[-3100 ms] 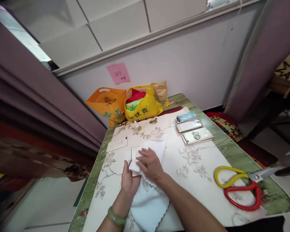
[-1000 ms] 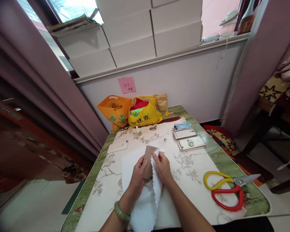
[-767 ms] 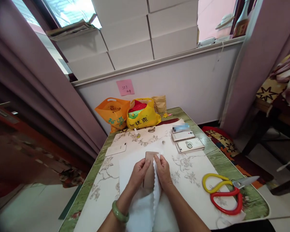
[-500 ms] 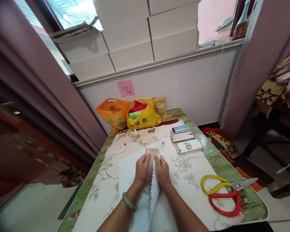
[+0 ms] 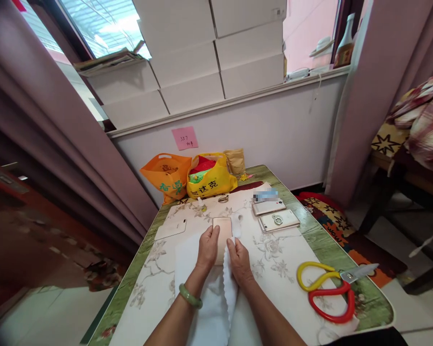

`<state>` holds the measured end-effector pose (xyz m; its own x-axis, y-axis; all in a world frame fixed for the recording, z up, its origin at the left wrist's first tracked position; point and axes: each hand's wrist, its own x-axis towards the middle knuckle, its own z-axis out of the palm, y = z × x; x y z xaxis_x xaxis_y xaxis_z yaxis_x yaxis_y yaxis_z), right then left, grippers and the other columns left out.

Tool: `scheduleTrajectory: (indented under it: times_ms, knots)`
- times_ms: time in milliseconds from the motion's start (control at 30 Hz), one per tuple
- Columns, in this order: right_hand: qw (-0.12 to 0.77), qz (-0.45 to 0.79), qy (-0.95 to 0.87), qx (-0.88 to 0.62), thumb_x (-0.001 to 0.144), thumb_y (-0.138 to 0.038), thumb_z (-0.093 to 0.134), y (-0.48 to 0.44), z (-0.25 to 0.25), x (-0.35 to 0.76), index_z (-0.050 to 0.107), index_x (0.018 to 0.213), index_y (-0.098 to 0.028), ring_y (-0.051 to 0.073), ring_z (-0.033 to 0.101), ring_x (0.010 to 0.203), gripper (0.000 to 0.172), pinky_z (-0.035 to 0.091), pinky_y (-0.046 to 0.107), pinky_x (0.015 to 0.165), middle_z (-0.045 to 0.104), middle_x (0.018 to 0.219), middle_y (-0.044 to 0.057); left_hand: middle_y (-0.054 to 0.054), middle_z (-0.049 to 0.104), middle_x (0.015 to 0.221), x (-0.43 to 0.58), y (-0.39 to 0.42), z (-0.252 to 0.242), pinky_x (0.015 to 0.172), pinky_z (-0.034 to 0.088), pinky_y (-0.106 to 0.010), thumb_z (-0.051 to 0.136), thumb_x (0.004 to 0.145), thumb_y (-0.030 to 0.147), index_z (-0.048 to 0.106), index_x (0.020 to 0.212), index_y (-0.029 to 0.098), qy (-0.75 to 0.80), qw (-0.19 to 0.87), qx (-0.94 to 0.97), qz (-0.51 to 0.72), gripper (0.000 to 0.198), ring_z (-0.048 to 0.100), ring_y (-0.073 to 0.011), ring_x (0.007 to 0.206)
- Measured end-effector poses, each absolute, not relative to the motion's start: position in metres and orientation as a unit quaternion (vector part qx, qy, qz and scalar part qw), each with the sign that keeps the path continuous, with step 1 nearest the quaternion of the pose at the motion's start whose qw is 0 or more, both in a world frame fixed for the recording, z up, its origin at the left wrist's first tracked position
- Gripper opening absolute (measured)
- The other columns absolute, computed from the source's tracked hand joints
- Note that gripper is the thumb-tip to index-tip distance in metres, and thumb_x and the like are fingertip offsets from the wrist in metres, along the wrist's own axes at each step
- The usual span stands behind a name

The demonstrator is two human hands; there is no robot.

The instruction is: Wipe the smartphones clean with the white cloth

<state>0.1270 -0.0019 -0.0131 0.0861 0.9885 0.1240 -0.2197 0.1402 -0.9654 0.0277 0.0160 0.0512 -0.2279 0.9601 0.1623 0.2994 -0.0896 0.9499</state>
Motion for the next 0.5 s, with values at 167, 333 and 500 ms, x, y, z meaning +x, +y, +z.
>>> scheduleTrajectory:
  times_ms: [167, 333, 500]
  knots:
    - [0.638, 0.513, -0.377, -0.434, 0.086, -0.064, 0.05, 0.002, -0.017, 0.128, 0.059, 0.082, -0.02, 0.019, 0.055, 0.073, 0.045, 0.045, 0.028, 0.068, 0.064, 0.075, 0.002, 0.004, 0.051, 0.061, 0.023, -0.01, 0.053, 0.06, 0.032, -0.024, 0.057, 0.085, 0.048, 0.055, 0.065, 0.018, 0.559, 0.345, 0.628, 0.417, 0.036, 0.043, -0.0124, 0.062]
    - [0.637, 0.529, -0.359, -0.43, 0.086, -0.061, 0.052, 0.006, -0.021, 0.129, 0.059, 0.082, -0.019, 0.016, 0.052, 0.065, 0.043, 0.044, 0.027, 0.061, 0.061, 0.07, 0.0, 0.004, 0.046, 0.062, 0.023, -0.018, 0.044, 0.06, 0.032, -0.024, 0.053, 0.086, 0.05, 0.051, 0.064, 0.018, 0.558, 0.349, 0.631, 0.41, 0.039, 0.04, -0.0122, 0.062]
    - [0.623, 0.511, -0.396, -0.441, 0.085, -0.058, 0.054, 0.007, -0.022, 0.129, 0.057, 0.079, -0.02, 0.015, 0.049, 0.065, 0.039, 0.043, 0.026, 0.062, 0.057, 0.068, -0.002, 0.004, 0.046, 0.06, 0.03, -0.013, 0.043, 0.058, 0.032, -0.024, 0.058, 0.084, 0.049, 0.051, 0.061, 0.018, 0.56, 0.331, 0.58, 0.49, 0.039, 0.039, -0.012, 0.061]
